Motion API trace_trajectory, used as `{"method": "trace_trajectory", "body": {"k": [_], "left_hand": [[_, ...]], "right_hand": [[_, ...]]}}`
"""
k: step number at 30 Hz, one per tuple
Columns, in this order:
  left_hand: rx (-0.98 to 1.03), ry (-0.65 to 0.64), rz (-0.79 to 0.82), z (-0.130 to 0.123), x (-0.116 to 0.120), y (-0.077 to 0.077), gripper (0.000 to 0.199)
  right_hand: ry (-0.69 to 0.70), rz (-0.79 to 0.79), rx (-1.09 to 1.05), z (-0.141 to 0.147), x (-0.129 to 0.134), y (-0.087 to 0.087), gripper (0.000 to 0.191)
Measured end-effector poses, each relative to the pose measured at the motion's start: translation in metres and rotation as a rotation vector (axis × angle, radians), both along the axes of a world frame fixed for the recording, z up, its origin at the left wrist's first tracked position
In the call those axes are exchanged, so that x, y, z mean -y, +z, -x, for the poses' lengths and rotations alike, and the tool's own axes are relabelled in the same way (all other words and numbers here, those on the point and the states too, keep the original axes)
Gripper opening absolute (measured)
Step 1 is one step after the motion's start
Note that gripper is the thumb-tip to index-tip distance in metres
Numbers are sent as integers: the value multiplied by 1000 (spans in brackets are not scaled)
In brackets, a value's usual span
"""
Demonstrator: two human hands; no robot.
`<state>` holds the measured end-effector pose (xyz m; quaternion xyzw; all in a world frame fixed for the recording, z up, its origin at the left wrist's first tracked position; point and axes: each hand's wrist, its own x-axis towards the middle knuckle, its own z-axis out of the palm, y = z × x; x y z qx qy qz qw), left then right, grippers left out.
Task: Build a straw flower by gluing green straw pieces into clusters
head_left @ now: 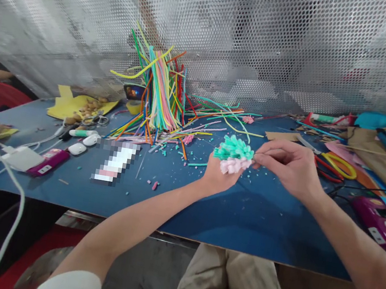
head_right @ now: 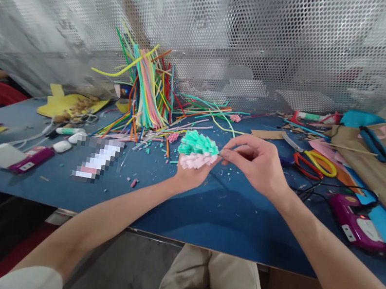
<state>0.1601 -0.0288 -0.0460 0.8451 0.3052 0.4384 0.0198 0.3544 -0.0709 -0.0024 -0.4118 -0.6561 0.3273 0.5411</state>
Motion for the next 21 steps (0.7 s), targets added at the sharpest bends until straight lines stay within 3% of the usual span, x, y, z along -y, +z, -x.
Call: {"method": "trace_trajectory", "body": {"k": [4, 8, 12, 21], "left_hand": [[82, -78, -20, -1, 2, 4, 32], [244, -116, 30, -8, 2, 2, 29], [315, -176, 78, -12, 4, 1, 26], [360, -172, 172, -11, 9, 7, 30]], "right_hand": [[-194, -196, 161, 7, 7, -1, 8], [-266, -391, 324, 7, 10, -3, 7], [-274, -578, 422, 2, 9, -6, 16], [-197, -749, 513, -5, 4, -14, 40]]}}
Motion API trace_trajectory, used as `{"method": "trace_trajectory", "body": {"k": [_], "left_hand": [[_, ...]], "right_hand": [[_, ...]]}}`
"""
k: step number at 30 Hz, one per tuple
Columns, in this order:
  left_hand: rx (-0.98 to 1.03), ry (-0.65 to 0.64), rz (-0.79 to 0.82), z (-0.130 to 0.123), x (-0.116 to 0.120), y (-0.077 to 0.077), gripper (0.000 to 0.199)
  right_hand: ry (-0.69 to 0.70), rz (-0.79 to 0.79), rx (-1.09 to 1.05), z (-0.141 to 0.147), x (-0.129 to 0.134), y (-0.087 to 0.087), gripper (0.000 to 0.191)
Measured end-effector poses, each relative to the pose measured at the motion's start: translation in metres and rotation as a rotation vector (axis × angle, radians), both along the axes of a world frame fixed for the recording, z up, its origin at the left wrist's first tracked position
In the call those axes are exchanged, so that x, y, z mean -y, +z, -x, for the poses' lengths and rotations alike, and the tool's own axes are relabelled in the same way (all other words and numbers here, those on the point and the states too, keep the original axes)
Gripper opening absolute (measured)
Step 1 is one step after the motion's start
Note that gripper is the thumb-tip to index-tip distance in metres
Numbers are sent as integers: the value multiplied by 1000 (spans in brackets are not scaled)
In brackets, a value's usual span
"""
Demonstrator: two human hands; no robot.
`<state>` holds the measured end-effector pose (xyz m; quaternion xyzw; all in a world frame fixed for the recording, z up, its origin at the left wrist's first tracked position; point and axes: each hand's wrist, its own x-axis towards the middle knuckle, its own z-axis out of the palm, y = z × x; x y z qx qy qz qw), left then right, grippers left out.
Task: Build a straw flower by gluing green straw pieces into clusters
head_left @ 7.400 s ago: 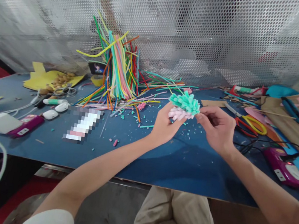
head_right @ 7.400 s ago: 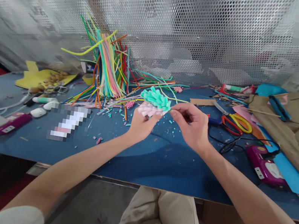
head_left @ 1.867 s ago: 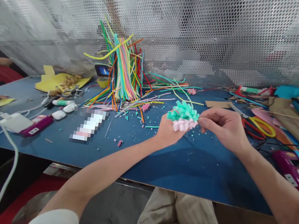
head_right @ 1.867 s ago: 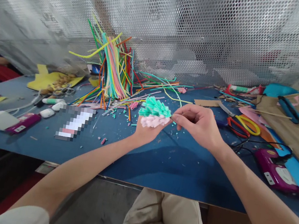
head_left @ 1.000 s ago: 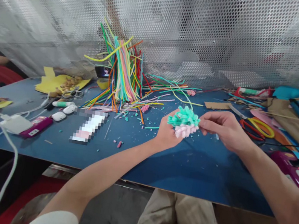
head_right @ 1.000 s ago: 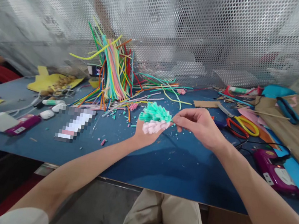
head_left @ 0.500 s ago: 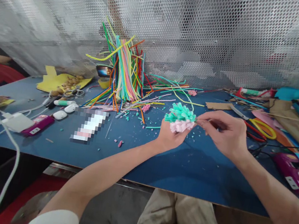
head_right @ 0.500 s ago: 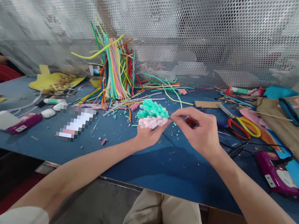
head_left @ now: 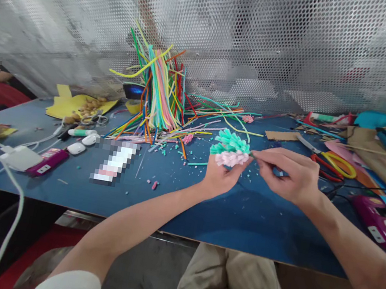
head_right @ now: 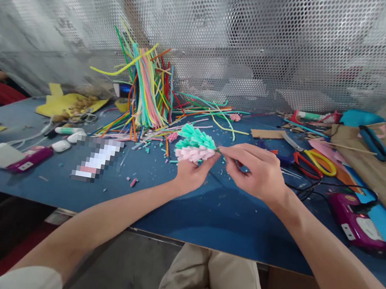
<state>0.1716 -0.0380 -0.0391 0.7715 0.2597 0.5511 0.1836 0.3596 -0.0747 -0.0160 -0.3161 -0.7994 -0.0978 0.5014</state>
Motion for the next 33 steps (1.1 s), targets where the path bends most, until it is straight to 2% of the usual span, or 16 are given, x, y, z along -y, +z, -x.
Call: {"method": "trace_trajectory", "body": {"k": [9, 14, 17, 21, 24, 27, 30, 33], "left_hand": [[-11, 19, -7, 0, -7, -7, 33], [39, 10, -81, 2, -10, -3, 29], [8, 24, -36, 4, -9, -2, 31], [-42, -1, -49, 3, -9, -7, 29], [-84, 15, -111, 3, -11, -12, 31], [-140, 37, -134, 5, -15, -17, 32], [-128, 18, -52, 7, -20, -22, 27], [-98, -72, 106, 7, -23, -25, 28]], "right_hand": [[-55, 35, 67, -2, -1, 1, 31], [-10, 55, 50, -2, -5, 0, 39], [16, 81, 38, -4, -8, -5, 42], [0, 35, 134, -10, -11, -10, 43], [-14, 7, 161, -11, -10, -13, 38], [-18, 30, 81, -6, -7, -12, 31], [-12, 89, -15, 2, -1, -10, 25], [-34, 141, -99, 8, 4, -7, 16]]}}
